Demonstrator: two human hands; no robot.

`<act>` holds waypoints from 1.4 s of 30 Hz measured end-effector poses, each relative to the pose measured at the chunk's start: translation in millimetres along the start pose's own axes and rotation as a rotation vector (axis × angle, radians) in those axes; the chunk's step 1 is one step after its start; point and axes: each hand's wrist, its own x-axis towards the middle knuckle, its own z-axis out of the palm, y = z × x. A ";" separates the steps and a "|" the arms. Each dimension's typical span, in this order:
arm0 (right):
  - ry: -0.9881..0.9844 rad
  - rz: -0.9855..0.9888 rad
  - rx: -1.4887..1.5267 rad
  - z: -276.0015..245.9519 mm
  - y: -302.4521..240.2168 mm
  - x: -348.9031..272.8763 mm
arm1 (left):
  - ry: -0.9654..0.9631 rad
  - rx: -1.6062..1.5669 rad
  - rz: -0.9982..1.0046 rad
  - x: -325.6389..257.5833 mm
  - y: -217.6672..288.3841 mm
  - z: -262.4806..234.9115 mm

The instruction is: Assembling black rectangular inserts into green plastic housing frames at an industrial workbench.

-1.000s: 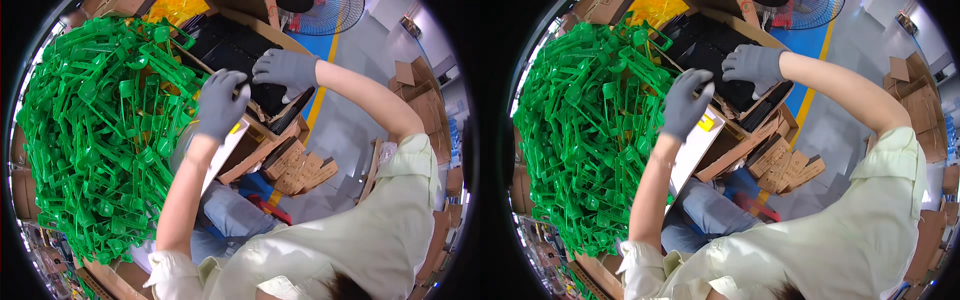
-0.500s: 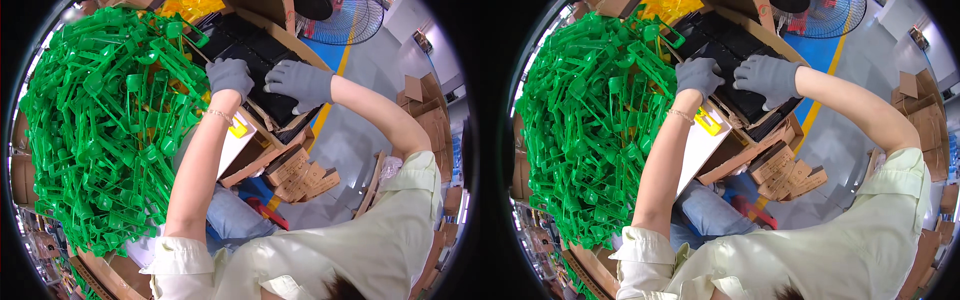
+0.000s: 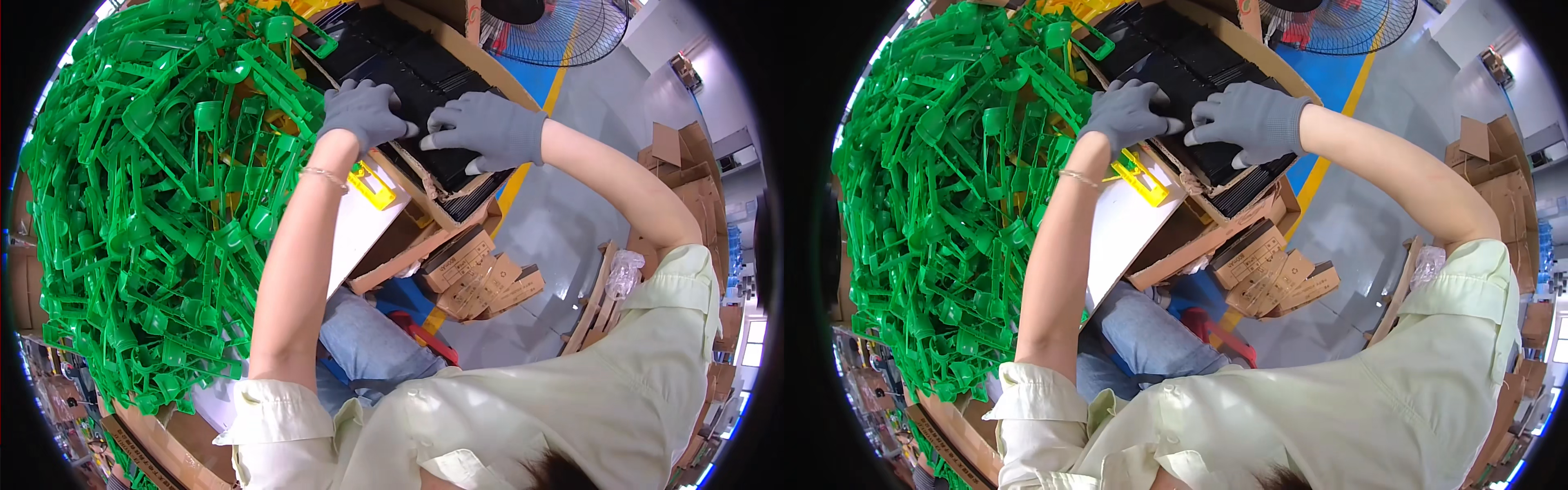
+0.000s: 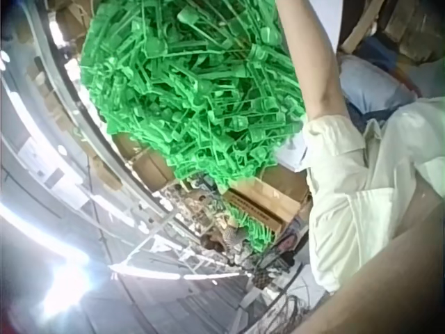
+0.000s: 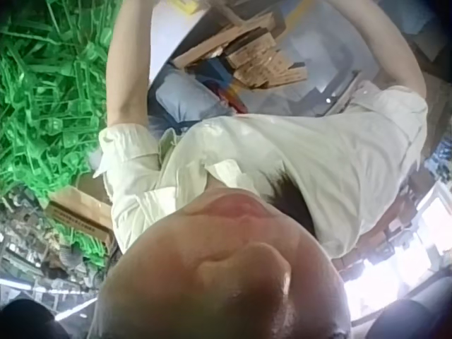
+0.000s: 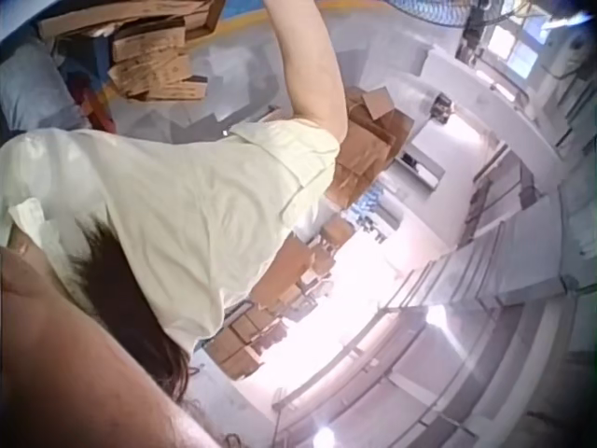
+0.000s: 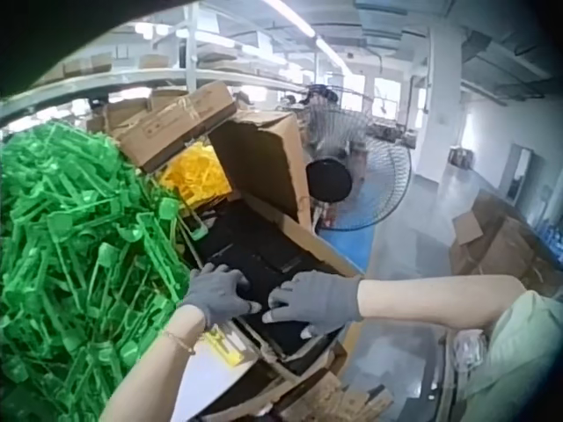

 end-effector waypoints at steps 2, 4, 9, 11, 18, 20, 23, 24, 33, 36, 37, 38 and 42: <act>-0.016 -0.009 0.009 -0.2 1.8 2.9 | -0.013 0.010 -0.016 -2.6 2.1 0.7; -0.003 -0.030 -0.061 1.8 4.5 8.8 | -0.023 0.020 -0.032 -1.6 3.7 -0.6; 0.016 -0.054 -0.061 1.7 3.2 10.0 | -0.035 0.022 -0.041 -4.7 1.7 -1.5; -0.074 -0.015 -0.031 1.2 2.8 13.3 | -0.017 0.024 -0.048 -5.3 2.7 0.8; -0.112 -0.032 -0.214 -10.1 -11.9 22.9 | 0.028 0.028 -0.066 -5.5 5.9 1.3; -0.119 -0.028 -0.275 -11.5 -11.8 24.5 | 0.016 0.030 -0.069 -3.3 6.6 1.7; -0.101 -0.018 -0.290 -6.2 -12.1 29.7 | 0.001 0.043 -0.087 -2.4 4.9 3.9; -0.104 -0.015 -0.293 -5.5 -10.2 29.7 | -0.006 0.053 -0.099 -3.2 4.6 4.9; -0.159 -0.174 -0.017 -8.4 20.6 16.0 | -0.001 -0.005 -0.038 -7.2 -2.7 5.5; -0.117 -0.119 0.049 -4.6 14.8 13.1 | -0.032 0.042 -0.046 -6.1 -2.7 3.0; -0.046 -0.172 0.006 -4.5 10.4 13.1 | -0.032 0.040 -0.049 -5.2 -2.5 2.4; 0.025 -0.224 -0.033 -5.2 5.8 14.6 | -0.036 0.031 -0.031 -4.6 -2.2 3.4; 0.029 -0.509 -0.094 -1.0 6.4 27.7 | 0.001 -0.019 -0.014 -4.4 -6.4 8.8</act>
